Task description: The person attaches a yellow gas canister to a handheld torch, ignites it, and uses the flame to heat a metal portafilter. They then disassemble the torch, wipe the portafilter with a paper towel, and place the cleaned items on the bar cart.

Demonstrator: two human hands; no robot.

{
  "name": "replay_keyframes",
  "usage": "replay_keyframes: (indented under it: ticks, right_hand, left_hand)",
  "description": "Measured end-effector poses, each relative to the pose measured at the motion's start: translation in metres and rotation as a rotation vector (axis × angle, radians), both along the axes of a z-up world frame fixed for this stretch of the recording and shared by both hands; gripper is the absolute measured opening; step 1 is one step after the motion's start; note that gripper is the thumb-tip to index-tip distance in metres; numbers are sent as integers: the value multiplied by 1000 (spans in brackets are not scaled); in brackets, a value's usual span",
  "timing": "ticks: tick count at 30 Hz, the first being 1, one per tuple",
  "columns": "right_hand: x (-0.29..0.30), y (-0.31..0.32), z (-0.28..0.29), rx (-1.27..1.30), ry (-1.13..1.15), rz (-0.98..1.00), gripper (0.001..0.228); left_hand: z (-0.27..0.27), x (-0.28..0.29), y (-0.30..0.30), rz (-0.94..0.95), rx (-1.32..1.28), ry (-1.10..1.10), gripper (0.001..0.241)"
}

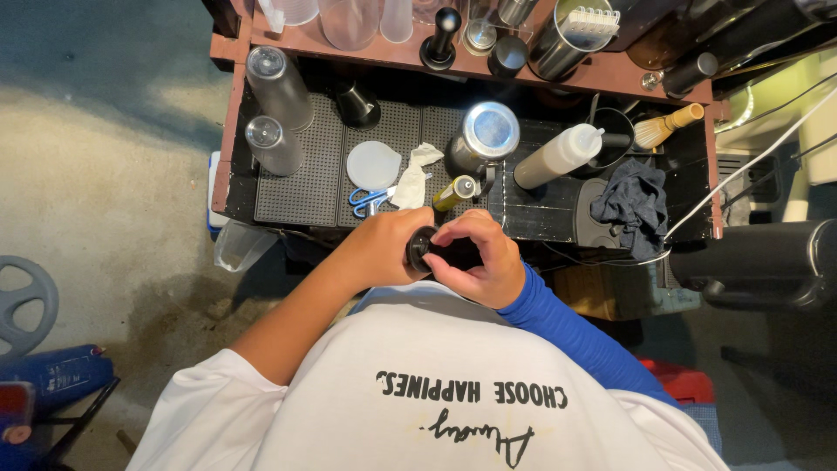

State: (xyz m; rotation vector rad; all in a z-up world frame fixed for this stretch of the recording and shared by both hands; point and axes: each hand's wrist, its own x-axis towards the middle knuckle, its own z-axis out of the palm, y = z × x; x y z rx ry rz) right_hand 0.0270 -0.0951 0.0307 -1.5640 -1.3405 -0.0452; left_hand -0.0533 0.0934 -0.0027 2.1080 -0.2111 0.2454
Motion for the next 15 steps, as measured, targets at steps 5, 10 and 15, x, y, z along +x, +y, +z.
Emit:
replay_keyframes:
  ticks: [5,10,15]
  right_hand:
    - [-1,-4,-6,31,-47,-47,66]
    - [-3,-7,-11,-12,68,-95,64]
    - [-2,-9,-13,-26,89,-114,66]
  left_hand:
    - [-7,4,-4,61,111,-225,42]
    - [-12,9,-10,131,184,-333,42]
    - [-12,11,-11,147,199,-378,44]
